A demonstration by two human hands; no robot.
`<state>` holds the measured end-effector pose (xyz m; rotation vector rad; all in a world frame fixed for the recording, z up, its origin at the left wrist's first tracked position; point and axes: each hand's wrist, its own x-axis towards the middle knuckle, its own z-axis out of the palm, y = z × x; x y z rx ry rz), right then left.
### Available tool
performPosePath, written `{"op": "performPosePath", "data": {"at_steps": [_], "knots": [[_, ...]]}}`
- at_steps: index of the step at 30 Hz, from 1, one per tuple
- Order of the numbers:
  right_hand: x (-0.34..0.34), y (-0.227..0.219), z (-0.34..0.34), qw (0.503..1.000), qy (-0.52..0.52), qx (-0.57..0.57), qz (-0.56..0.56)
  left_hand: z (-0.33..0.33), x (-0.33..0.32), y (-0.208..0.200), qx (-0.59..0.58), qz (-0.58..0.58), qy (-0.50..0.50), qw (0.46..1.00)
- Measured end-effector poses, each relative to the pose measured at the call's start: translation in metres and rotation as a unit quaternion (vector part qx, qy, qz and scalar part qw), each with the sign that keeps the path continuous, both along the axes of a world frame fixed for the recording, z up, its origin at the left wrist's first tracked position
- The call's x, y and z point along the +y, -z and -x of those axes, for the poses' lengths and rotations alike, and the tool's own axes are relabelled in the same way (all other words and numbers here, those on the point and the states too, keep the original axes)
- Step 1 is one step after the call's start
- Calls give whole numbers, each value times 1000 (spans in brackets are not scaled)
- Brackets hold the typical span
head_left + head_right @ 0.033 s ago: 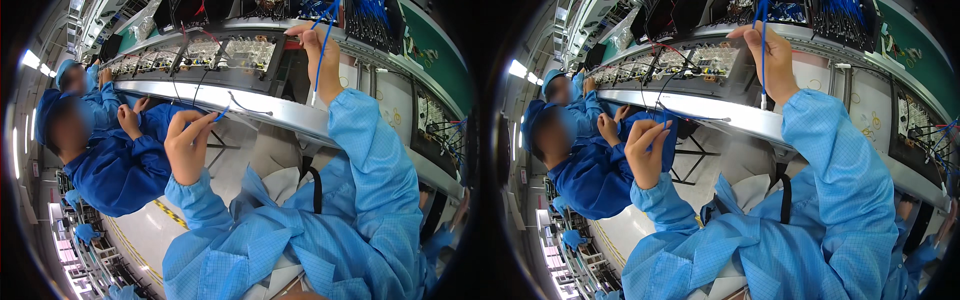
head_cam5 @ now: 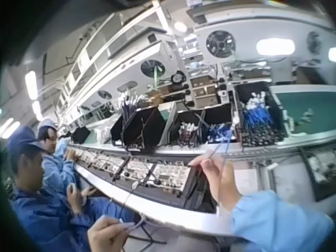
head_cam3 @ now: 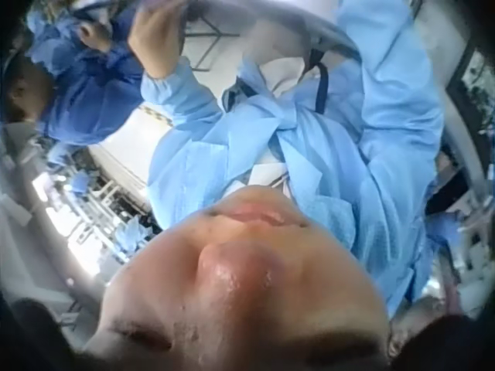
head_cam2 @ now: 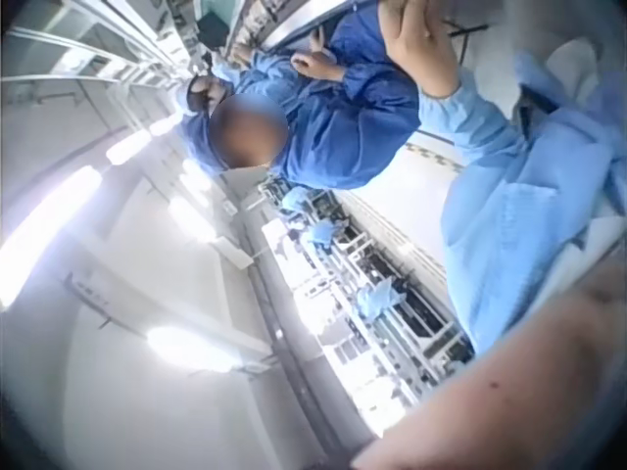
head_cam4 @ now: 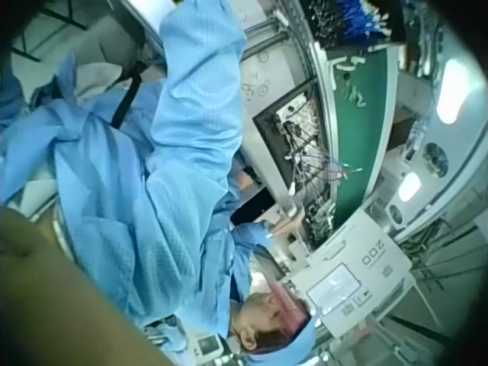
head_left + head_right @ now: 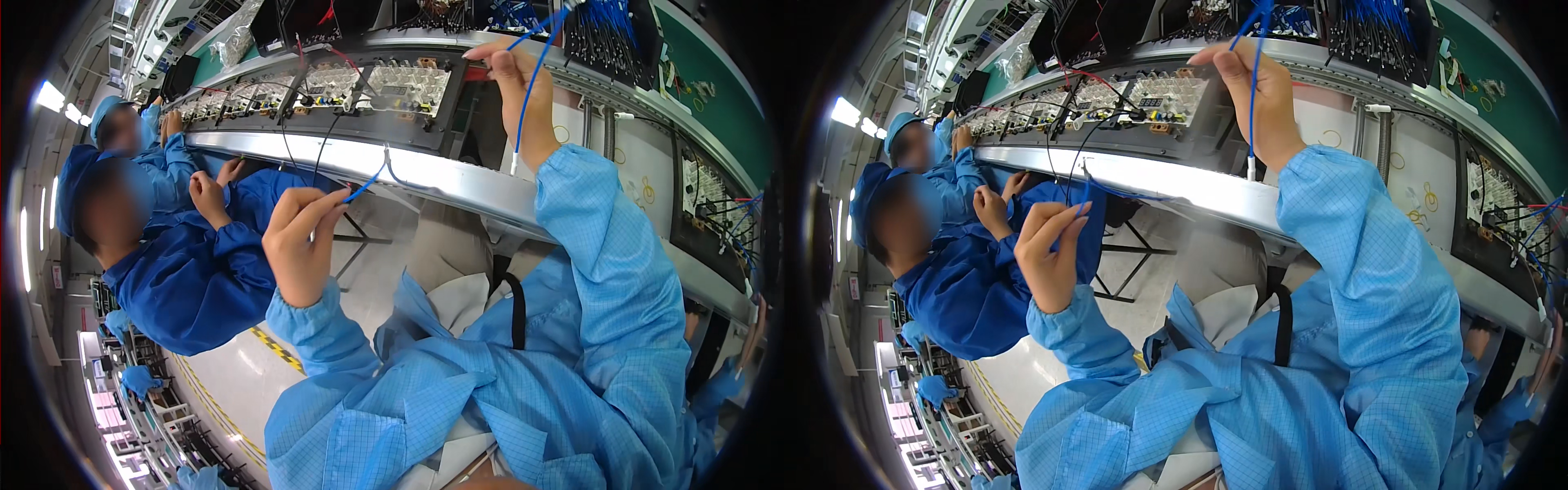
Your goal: Connecting multiple wires to the connectors on electronic circuit boards.
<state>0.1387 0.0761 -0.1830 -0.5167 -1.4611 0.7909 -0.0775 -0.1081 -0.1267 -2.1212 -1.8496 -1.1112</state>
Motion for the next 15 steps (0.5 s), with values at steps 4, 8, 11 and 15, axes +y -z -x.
{"op": "performPosePath", "data": {"at_steps": [4, 8, 11, 15], "knots": [[8, 7, 16, 995, -23, -100, 19, 25, -12, -15, -10, -89, -22, 996], [21, 1, 50, 993, -16, -120, -11, 70, -6, -40, 0, -98, -17, 995], [33, 2, 74, 976, 53, -191, -87, 92, 20, -50, -206, -63, -25, 976], [45, 0, 81, 941, 129, -269, -158, 118, 73, -41, -269, -34, -22, 962]]}}
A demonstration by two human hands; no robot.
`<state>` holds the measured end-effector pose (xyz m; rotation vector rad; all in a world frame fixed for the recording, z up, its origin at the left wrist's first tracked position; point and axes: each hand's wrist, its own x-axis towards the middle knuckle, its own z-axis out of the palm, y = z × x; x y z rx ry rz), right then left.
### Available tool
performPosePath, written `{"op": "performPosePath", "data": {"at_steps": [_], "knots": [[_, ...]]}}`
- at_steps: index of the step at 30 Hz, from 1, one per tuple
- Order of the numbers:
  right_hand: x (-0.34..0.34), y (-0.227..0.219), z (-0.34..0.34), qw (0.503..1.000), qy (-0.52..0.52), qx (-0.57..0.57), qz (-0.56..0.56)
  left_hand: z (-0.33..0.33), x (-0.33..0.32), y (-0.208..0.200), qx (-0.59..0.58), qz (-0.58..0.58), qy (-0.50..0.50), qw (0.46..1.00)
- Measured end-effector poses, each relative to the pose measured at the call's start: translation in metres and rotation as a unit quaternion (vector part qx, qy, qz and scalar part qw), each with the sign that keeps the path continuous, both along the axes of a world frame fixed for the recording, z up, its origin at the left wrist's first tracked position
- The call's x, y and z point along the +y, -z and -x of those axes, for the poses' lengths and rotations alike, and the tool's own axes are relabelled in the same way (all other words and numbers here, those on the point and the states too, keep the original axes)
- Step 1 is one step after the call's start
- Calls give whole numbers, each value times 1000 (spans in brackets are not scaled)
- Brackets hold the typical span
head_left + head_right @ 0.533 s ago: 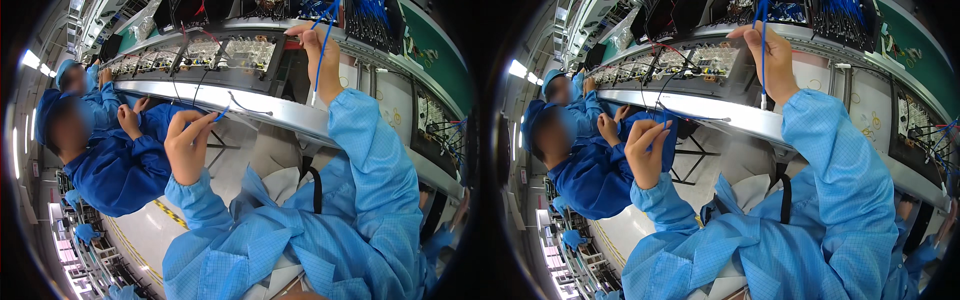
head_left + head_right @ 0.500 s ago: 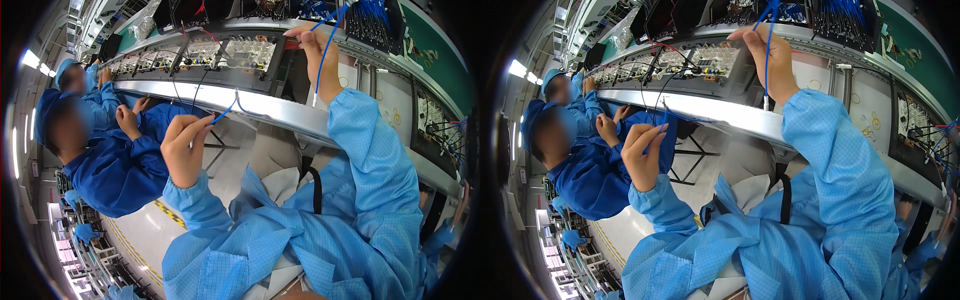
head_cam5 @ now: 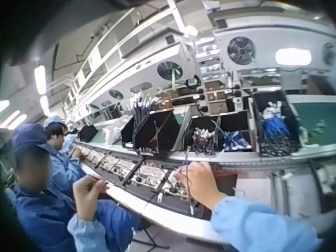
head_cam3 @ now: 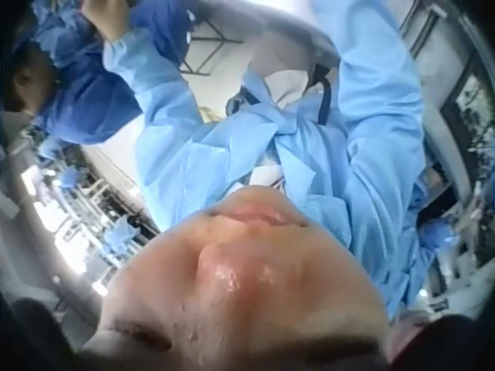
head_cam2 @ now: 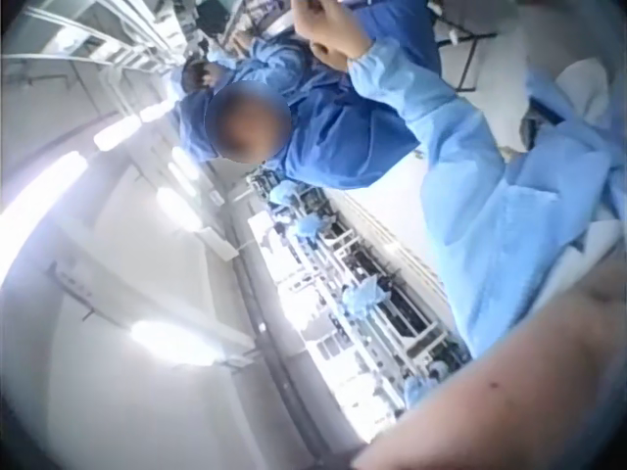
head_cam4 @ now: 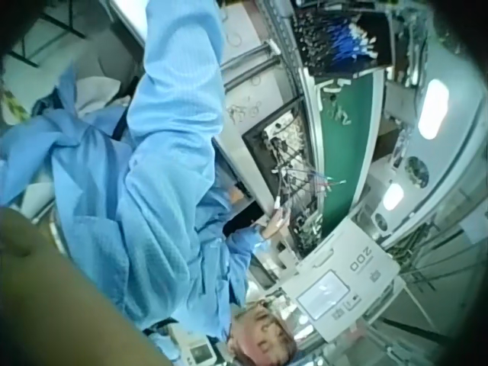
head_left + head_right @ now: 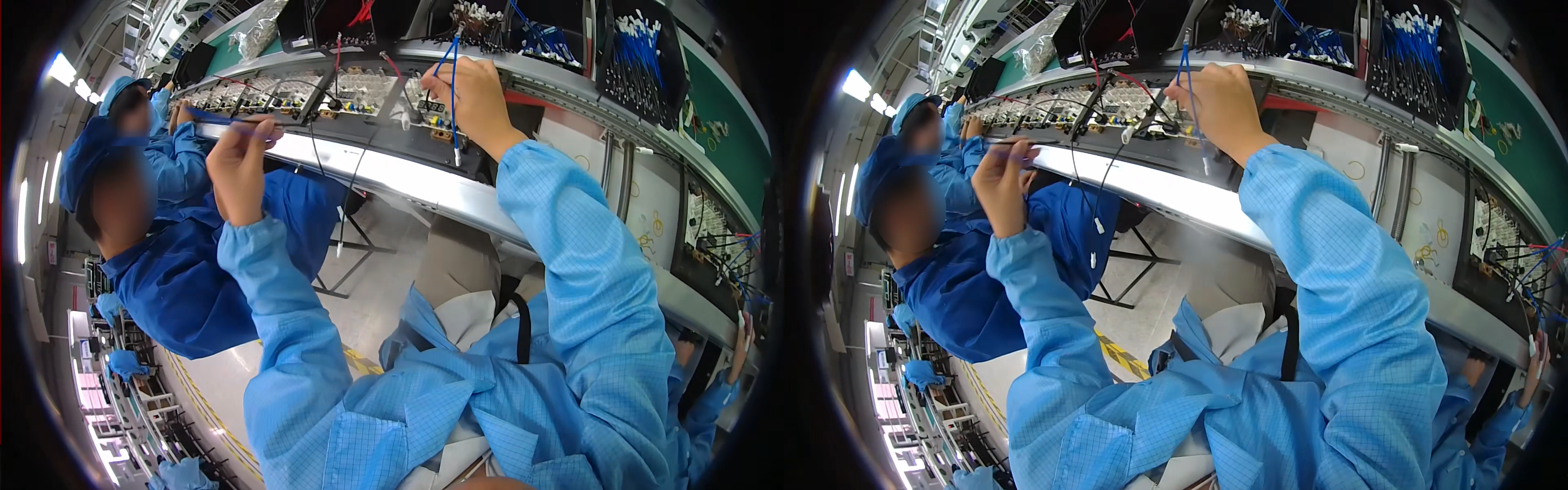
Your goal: Connecting multiple wires to the connectors on electronic circuit boards.
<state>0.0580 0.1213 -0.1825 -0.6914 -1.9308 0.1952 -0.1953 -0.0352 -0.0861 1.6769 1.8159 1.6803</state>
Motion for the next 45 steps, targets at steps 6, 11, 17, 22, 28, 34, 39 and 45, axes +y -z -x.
{"op": "performPosePath", "data": {"at_steps": [6, 11, 17, 22, 28, 34, 39, 45], "knots": [[1, -8, -12, 999, -9, -32, 41, -7, 41, 16, 28, 7, 29, 999], [7, -8, -16, 997, -7, -46, 61, -15, 64, 16, 171, 16, -16, 985], [9, -9, -16, 996, -13, -45, 71, -11, 78, 16, 249, 55, -32, 966], [8, -12, -16, 995, -17, -68, 77, -7, 84, 20, 244, 66, -20, 967], [7, -14, -17, 994, -17, -65, 90, -5, 82, 19, 237, 95, -13, 967], [7, -14, -17, 995, -13, -56, 79, 1, 81, 22, 192, 97, 6, 977], [8, -14, -17, 996, -14, -47, 75, 0, 83, 22, 167, 106, 5, 980], [7, -14, -18, 995, -14, -43, 84, -8, 83, 19, 163, 100, 10, 981]]}}
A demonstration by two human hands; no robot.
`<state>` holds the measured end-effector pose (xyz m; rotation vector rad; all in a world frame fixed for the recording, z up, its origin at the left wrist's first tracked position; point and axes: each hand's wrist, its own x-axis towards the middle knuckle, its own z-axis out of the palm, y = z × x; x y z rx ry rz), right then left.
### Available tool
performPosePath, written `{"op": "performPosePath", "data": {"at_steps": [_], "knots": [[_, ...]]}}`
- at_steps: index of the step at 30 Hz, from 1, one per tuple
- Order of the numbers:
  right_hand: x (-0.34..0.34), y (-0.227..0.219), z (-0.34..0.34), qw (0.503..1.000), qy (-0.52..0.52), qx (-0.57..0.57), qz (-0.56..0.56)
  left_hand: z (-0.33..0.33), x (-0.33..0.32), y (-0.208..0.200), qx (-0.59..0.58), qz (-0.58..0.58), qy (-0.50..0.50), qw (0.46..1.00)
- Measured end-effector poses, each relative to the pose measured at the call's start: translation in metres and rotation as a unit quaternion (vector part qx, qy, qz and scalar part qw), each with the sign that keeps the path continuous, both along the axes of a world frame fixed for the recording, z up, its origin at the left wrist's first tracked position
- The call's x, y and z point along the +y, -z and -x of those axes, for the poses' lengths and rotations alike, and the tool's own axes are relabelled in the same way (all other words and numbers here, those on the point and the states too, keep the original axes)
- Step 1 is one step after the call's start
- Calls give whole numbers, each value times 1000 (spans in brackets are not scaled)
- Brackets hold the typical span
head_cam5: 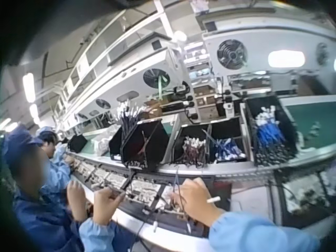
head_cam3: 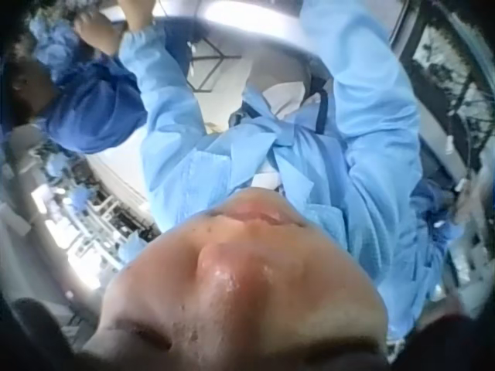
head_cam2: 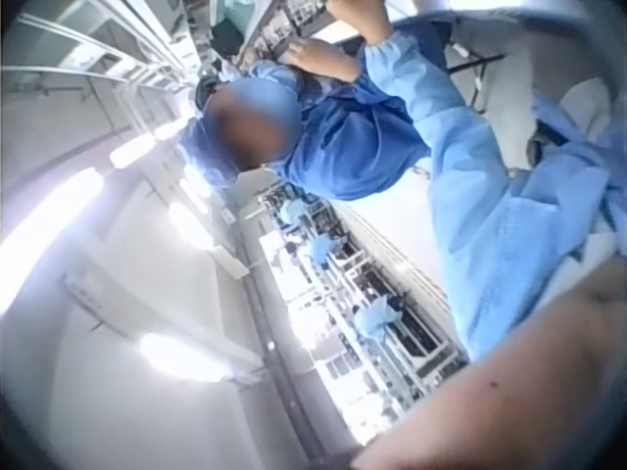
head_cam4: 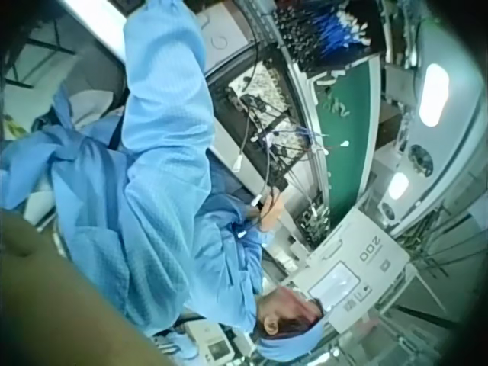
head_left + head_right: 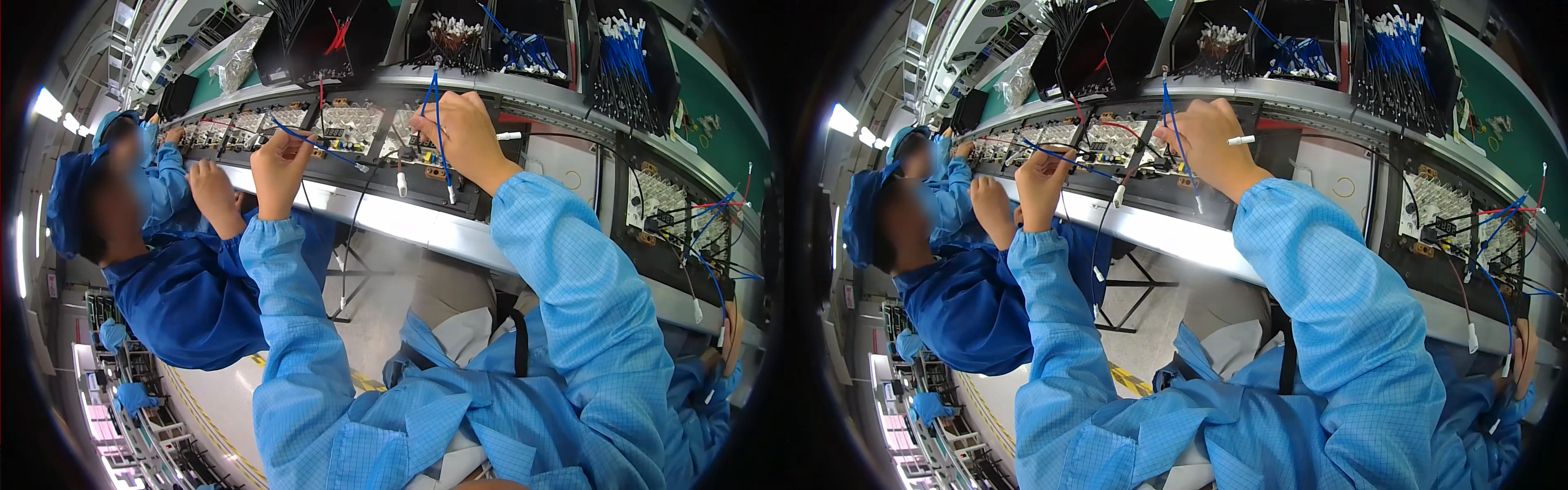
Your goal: Connecting multiple wires to the connectors on electronic circuit boards.
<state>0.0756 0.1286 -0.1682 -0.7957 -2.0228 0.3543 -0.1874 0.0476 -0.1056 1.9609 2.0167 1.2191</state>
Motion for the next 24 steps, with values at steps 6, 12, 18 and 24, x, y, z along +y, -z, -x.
{"op": "performPosePath", "data": {"at_steps": [6, 12, 18, 24], "knots": [[0, -5, 1, 1000, -7, -2, 5, 2, 1, -2, 4, -6, -6, 1000], [-3, -11, 0, 1000, -21, -9, -2, 6, 2, -5, 61, -40, -13, 997], [-6, -20, -3, 1000, -25, -15, -2, -8, 7, -14, 115, -39, 9, 993], [-6, -20, -5, 1000, -22, -11, 5, -3, 11, -11, 123, -21, 15, 992]]}}
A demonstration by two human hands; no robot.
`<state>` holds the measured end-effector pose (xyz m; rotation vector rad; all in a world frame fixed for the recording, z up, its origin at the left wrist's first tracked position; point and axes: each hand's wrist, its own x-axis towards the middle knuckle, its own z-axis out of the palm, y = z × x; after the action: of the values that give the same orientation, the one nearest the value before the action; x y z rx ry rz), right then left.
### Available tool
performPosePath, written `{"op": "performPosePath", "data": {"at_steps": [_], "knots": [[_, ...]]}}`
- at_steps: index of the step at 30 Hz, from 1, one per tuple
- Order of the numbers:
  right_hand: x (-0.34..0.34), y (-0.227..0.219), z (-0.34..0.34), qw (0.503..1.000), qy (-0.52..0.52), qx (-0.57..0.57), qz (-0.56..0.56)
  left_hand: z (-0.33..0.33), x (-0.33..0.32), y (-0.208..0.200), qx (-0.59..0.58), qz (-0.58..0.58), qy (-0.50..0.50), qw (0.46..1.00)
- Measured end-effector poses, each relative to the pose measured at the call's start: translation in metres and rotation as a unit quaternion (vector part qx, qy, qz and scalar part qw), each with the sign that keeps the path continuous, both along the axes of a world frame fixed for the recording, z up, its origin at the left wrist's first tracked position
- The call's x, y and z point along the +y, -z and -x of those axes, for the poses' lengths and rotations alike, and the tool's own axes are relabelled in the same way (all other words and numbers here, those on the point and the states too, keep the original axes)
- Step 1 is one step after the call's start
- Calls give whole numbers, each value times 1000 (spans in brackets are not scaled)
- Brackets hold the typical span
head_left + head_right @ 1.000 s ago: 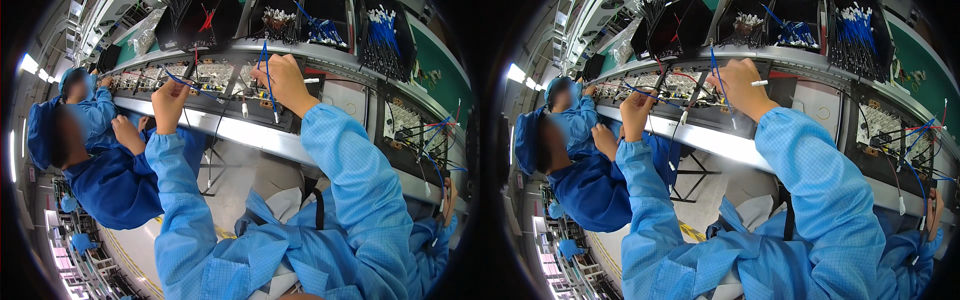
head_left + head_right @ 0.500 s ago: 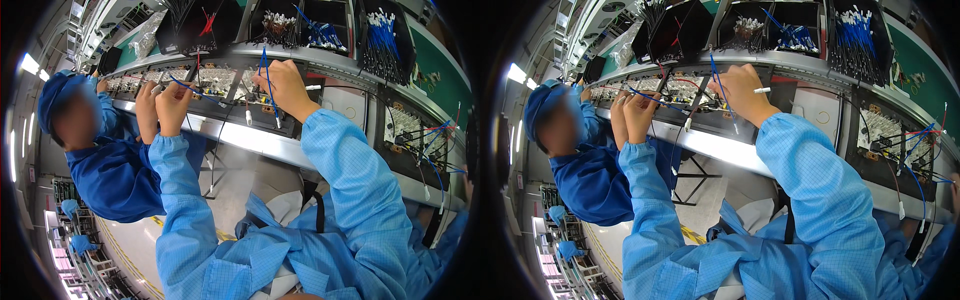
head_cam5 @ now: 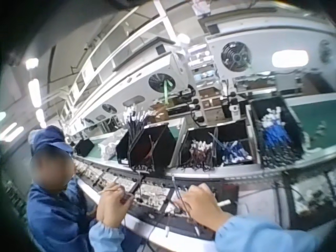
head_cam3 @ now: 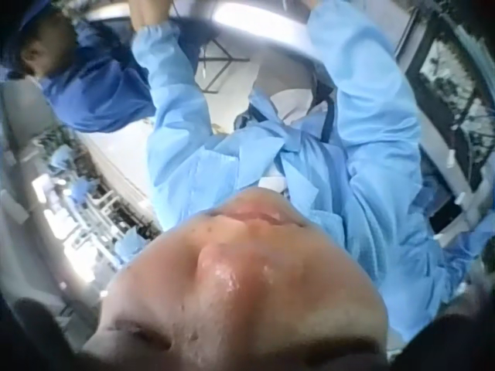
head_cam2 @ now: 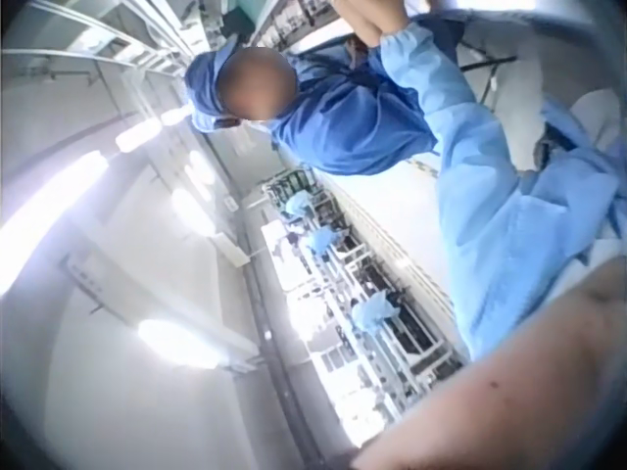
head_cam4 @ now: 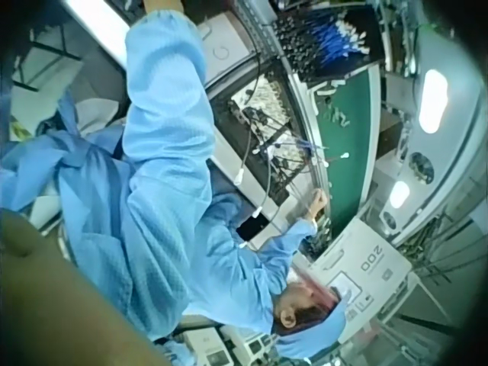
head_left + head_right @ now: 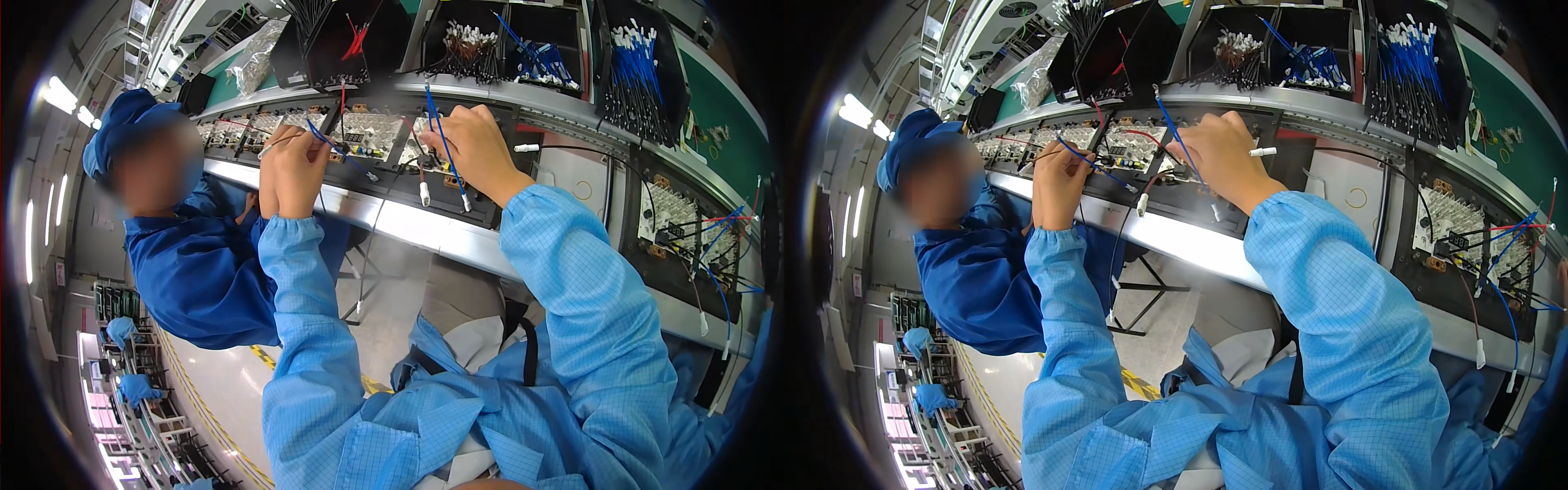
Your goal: Connecting multiple wires to the connectors on electronic circuit boards.
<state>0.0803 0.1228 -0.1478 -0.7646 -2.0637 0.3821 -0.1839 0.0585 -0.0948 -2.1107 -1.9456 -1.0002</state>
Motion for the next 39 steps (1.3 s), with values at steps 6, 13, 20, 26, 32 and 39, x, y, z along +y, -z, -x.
{"op": "performPosePath", "data": {"at_steps": [6, 13, 20, 26, 32, 39], "knots": [[-3, 6, 4, 1000, 0, 14, 5, 10, -1, 6, 57, -7, -4, 998], [-9, 2, 7, 998, 0, 50, 25, 13, -1, 2, 96, -24, 2, 995], [-20, -5, -2, 996, -33, 41, 77, 18, -2, 10, 103, -47, 4, 994], [-57, -13, -11, 947, -92, 184, 246, 20, -8, 20, 103, -84, -16, 991], [-100, -25, -23, 976, -31, 86, 197, 27, -4, 23, 93, -84, -46, 991], [-113, -33, -51, 985, -41, 66, 151, 15, -11, 12, 75, -41, -58, 995]]}}
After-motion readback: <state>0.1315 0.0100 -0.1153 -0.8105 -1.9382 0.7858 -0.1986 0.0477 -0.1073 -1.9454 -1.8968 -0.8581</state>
